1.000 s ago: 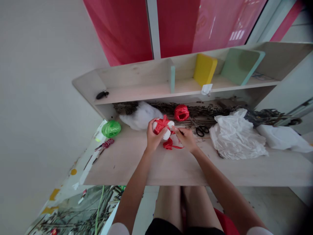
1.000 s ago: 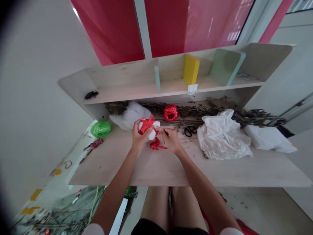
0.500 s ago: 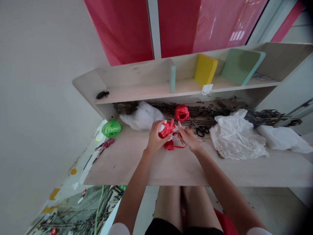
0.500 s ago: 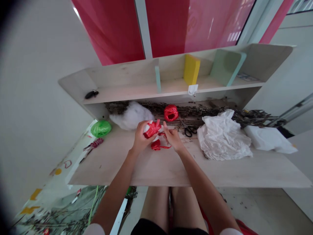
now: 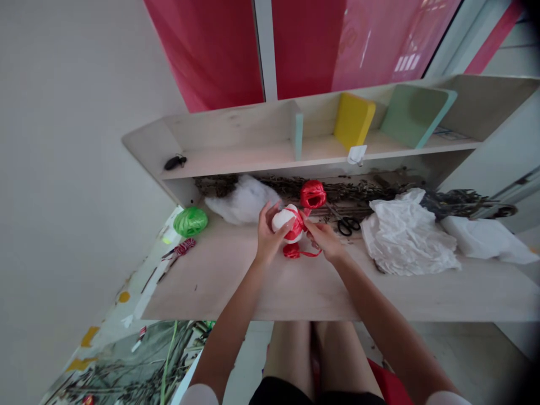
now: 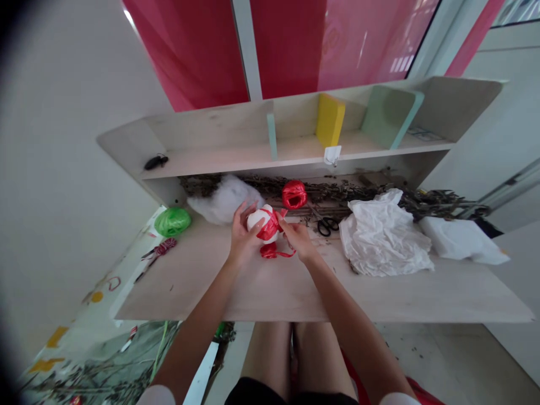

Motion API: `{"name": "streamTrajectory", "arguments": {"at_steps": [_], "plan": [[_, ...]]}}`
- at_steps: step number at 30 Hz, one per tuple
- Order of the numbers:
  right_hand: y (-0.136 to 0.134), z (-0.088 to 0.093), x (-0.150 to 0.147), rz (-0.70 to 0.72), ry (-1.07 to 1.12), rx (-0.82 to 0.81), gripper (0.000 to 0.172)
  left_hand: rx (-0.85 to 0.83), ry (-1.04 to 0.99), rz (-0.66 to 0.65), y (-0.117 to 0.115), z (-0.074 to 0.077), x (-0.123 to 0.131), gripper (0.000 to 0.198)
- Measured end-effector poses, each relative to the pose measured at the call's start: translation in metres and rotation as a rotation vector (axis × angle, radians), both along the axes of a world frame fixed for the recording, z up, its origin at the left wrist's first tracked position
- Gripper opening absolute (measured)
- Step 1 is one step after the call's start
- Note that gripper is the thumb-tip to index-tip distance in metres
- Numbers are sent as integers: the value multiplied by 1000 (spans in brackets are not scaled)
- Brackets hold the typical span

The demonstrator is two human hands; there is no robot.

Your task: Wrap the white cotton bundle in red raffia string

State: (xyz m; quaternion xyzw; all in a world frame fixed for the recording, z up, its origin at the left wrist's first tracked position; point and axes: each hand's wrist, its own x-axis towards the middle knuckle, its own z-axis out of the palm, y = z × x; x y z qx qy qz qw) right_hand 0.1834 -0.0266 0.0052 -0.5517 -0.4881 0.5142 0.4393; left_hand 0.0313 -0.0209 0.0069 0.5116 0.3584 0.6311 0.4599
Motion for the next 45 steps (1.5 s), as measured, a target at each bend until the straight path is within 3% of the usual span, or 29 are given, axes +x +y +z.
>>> {"name": "streamTrajectory", "arguments": {"at_steps": [4,7,13,21,26,34,37,42,45], "plan": [[-3,2,-5,-21,46,-58,59,-196,-27,-50,1,-3,2,64],[-3,1,-5,-12,37,-41,58,-262,-40,-4,1,-4,5,65],[-4,4,2,127,28,36,48,-268,-164,137,13,-5,-10,49],[-1,4,5,35,-24,156,37,-290,-214,230,16,3,-23,49],[2,-2,7,11,-69,235,40,-361,-296,170,16,8,-24,52],[3,-2,7,-40,-303,390,49,-497,-499,31,21,15,-39,30],[2,-2,8,11,-378,386,49,-469,-510,-27,20,16,-42,34],[4,-8,6,222,-382,254,50,-357,-528,-42,16,16,-43,41],[3,-13,3,276,-412,233,51,-387,-573,-44,14,16,-42,43]]}}
